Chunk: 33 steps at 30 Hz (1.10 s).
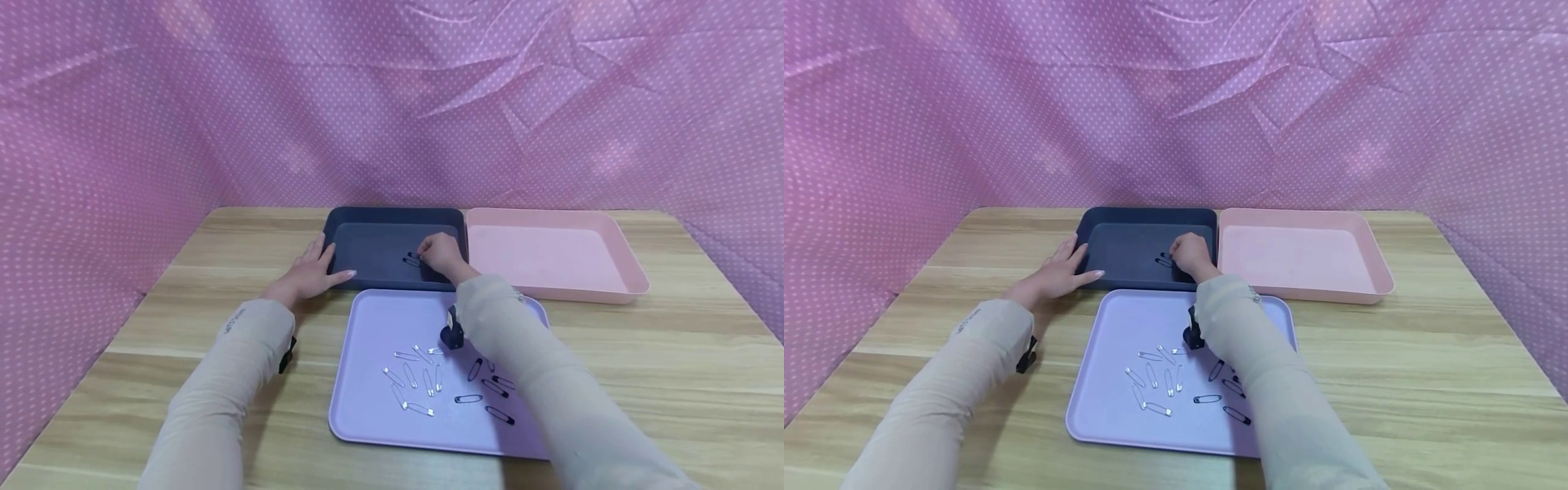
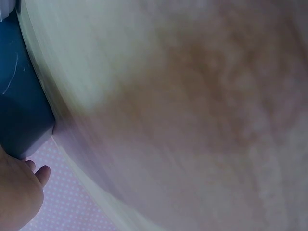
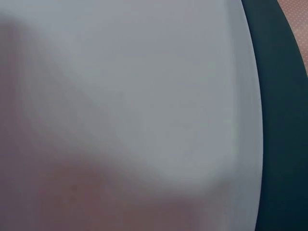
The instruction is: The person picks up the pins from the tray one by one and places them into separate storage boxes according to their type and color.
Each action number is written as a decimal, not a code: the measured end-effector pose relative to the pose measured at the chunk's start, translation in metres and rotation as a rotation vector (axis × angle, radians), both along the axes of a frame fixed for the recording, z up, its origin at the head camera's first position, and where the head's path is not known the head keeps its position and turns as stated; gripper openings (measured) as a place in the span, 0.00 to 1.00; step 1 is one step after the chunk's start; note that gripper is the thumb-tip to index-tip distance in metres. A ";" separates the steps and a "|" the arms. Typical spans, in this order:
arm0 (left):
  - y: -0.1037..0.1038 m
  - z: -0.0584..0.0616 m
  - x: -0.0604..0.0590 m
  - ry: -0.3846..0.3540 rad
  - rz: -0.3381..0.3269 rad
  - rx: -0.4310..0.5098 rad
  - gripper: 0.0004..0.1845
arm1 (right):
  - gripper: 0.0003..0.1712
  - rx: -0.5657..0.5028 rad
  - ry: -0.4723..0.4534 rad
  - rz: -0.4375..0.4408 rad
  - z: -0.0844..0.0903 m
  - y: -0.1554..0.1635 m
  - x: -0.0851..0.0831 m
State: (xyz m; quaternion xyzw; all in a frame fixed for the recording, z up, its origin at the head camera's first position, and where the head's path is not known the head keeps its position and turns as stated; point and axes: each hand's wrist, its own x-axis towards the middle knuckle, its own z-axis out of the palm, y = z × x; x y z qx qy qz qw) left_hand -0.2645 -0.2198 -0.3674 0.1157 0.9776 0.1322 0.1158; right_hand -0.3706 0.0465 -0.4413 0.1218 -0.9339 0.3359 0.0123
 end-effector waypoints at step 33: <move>0.002 0.005 0.003 -0.011 0.011 0.004 0.51 | 0.10 -0.161 -0.172 0.079 0.083 0.004 0.081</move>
